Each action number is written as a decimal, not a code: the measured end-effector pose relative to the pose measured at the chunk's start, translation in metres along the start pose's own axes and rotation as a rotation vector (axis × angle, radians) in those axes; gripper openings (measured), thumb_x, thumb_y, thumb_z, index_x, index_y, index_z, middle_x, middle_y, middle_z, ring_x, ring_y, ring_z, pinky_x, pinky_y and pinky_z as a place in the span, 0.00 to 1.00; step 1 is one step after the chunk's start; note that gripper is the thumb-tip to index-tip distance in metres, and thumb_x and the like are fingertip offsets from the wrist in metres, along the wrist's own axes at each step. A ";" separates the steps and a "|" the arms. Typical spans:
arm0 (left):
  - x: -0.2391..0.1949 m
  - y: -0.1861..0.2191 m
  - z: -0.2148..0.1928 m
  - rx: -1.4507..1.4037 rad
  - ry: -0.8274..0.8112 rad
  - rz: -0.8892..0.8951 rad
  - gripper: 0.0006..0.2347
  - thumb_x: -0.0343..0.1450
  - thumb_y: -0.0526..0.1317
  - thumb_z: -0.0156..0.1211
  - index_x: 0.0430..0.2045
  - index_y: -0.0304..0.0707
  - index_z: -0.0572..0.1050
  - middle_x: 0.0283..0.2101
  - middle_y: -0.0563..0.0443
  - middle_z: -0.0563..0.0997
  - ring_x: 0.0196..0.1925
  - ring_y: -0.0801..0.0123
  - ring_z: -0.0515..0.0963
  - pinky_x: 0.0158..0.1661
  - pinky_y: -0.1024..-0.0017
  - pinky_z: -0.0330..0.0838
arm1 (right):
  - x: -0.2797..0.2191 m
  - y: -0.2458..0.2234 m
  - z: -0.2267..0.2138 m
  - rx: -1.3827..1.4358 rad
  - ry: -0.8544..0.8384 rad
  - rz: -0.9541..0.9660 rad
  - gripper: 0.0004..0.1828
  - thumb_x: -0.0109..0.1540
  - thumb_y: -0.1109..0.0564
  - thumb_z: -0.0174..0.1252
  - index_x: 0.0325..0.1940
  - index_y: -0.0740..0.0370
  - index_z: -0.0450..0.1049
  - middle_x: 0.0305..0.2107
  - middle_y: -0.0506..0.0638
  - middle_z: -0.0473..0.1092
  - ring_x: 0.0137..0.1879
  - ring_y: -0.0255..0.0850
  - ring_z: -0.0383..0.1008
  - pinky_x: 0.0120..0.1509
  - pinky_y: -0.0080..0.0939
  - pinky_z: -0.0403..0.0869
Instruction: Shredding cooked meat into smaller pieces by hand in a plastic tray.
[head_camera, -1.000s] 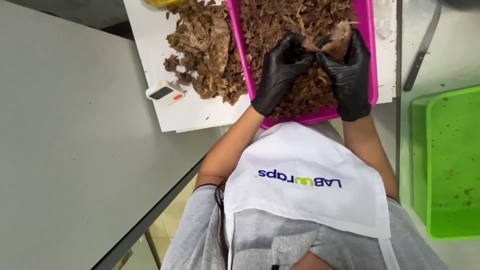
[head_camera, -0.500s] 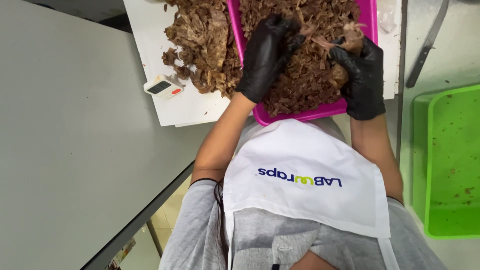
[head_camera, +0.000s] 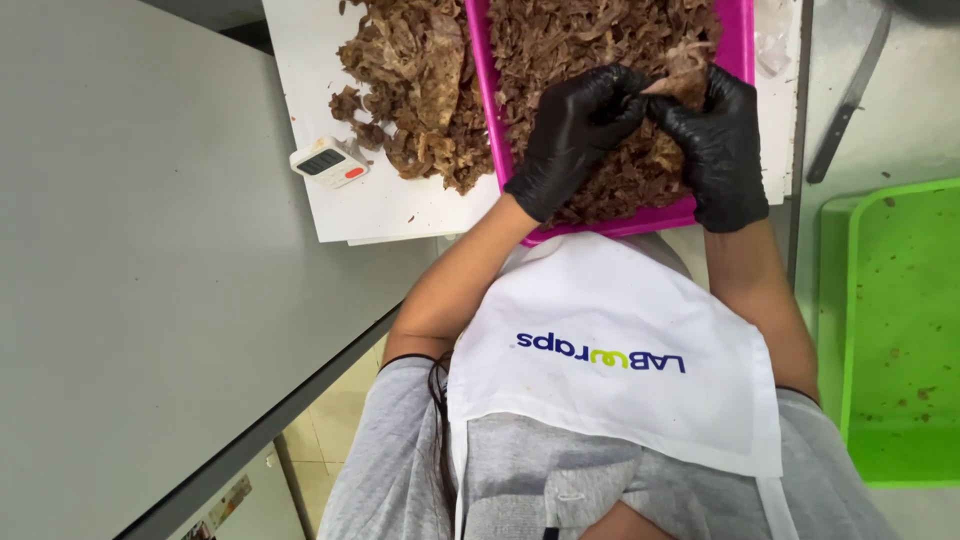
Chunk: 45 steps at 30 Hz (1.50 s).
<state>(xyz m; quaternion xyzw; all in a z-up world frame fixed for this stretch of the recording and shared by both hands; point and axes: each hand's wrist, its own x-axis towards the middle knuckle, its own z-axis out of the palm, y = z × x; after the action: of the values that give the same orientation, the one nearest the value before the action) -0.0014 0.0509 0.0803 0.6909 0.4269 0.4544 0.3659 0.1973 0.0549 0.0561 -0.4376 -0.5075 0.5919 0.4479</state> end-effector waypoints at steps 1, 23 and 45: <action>-0.003 -0.003 0.006 -0.104 0.035 -0.106 0.10 0.74 0.32 0.65 0.49 0.36 0.80 0.42 0.43 0.85 0.44 0.64 0.85 0.46 0.67 0.79 | -0.001 0.000 0.002 0.046 0.006 -0.020 0.10 0.68 0.67 0.65 0.53 0.64 0.77 0.46 0.48 0.78 0.52 0.36 0.78 0.61 0.40 0.77; -0.005 -0.009 0.019 0.255 -0.098 0.259 0.16 0.73 0.32 0.61 0.55 0.41 0.75 0.55 0.41 0.76 0.58 0.49 0.76 0.57 0.62 0.73 | 0.010 0.055 -0.050 -0.013 -0.251 -0.022 0.39 0.76 0.32 0.36 0.71 0.69 0.64 0.64 0.57 0.67 0.72 0.45 0.65 0.79 0.45 0.62; -0.004 -0.054 -0.010 0.218 -0.075 0.189 0.14 0.74 0.26 0.60 0.54 0.38 0.76 0.51 0.44 0.79 0.54 0.54 0.81 0.54 0.66 0.78 | -0.042 -0.056 -0.037 -0.645 -0.168 -0.169 0.15 0.73 0.67 0.60 0.64 0.69 0.74 0.40 0.57 0.73 0.41 0.38 0.71 0.48 0.37 0.70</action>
<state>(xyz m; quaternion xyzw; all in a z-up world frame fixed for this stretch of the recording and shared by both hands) -0.0255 0.0688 0.0337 0.7802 0.3927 0.4117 0.2601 0.2471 0.0263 0.1103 -0.4628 -0.7380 0.3958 0.2908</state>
